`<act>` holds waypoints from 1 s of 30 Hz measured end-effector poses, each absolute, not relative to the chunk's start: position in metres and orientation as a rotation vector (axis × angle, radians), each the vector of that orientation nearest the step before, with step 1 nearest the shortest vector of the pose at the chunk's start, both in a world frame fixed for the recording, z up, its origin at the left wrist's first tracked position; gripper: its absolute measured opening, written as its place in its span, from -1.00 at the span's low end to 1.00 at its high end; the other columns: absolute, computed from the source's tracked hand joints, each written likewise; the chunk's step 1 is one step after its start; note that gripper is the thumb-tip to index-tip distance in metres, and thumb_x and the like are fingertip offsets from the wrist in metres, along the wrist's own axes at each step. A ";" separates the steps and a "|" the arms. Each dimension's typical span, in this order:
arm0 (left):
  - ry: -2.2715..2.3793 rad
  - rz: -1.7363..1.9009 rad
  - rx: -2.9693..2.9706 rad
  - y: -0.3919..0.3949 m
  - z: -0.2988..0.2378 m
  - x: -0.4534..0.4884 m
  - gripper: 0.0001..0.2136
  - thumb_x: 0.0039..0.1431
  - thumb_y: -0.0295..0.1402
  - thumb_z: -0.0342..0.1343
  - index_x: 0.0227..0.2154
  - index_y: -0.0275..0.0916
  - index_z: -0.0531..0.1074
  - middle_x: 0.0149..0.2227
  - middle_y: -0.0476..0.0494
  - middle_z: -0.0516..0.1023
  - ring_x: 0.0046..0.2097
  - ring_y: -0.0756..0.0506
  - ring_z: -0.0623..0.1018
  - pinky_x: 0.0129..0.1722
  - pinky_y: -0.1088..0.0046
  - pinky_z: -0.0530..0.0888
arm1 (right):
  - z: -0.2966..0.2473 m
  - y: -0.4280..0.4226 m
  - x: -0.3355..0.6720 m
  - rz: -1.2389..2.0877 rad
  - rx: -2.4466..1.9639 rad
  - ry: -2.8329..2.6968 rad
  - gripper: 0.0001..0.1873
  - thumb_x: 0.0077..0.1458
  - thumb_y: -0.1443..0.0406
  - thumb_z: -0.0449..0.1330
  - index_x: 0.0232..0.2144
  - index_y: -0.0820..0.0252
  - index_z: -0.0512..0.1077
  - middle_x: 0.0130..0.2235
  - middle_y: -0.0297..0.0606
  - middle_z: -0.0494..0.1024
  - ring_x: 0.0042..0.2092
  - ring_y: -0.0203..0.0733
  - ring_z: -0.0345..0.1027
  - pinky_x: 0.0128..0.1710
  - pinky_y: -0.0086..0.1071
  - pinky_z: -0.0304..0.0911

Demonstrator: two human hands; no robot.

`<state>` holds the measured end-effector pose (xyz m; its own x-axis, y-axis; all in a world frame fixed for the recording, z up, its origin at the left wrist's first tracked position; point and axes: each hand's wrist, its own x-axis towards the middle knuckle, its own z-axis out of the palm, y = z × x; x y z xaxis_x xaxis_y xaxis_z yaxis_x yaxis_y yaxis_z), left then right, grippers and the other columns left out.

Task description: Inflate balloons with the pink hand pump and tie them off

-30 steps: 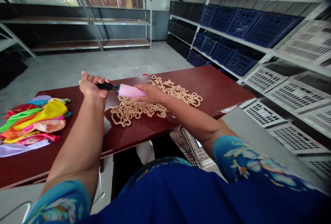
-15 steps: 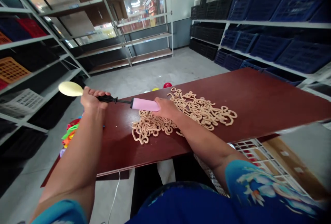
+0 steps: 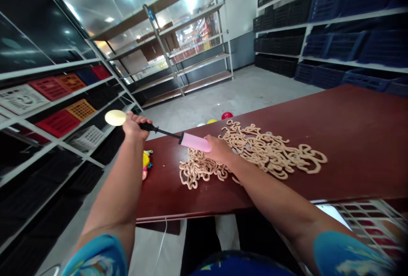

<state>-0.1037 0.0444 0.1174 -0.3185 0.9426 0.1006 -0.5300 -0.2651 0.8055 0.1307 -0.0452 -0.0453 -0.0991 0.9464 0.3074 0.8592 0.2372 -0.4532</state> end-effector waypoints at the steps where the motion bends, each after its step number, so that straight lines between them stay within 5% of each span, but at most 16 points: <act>1: 0.819 1.761 0.725 0.043 0.111 -0.098 -0.65 0.18 -0.26 -0.12 -0.63 -0.20 -0.12 -0.73 0.15 -0.12 -0.72 0.08 0.11 -0.65 0.50 0.22 | -0.045 -0.046 0.131 0.216 -1.645 -1.980 -0.60 -0.11 0.23 0.16 -0.16 0.16 0.24 -0.24 -0.18 0.47 -0.25 -0.13 0.36 -0.34 -0.35 0.13; 11: 0.780 1.672 0.673 0.027 0.064 -0.038 -0.59 0.09 -0.19 0.00 -0.62 -0.19 -0.13 -0.73 0.17 -0.09 -0.72 0.09 0.12 -0.65 0.51 0.21 | -0.044 -0.050 0.129 0.245 -1.684 -1.947 -0.61 -0.09 0.21 0.17 -0.17 0.17 0.24 -0.23 -0.18 0.47 -0.24 -0.14 0.36 -0.32 -0.38 0.11; 24: 0.805 1.755 0.726 0.036 0.125 -0.100 -0.67 0.13 -0.34 -0.08 -0.62 -0.19 -0.12 -0.74 0.17 -0.10 -0.73 0.09 0.10 -0.63 0.48 0.20 | -0.048 -0.042 0.129 0.079 -1.568 -1.925 -0.70 -0.09 0.27 0.13 -0.24 0.16 0.24 -0.27 -0.21 0.46 -0.25 -0.14 0.35 -0.36 -0.36 0.12; 30: 0.760 1.689 0.689 0.032 0.107 -0.089 -0.62 0.11 -0.32 -0.05 -0.62 -0.19 -0.17 -0.74 0.16 -0.13 -0.73 0.08 0.11 -0.65 0.48 0.18 | -0.052 -0.045 0.129 0.094 -1.593 -1.956 -0.77 -0.08 0.31 0.11 -0.28 0.18 0.25 -0.27 -0.19 0.46 -0.24 -0.14 0.35 -0.30 -0.37 0.12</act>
<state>-0.0885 0.0321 0.1072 -0.2250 0.9724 0.0625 -0.5986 -0.1886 0.7785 0.1290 -0.0445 -0.0522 -0.0925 0.9093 0.4057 0.8660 0.2746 -0.4179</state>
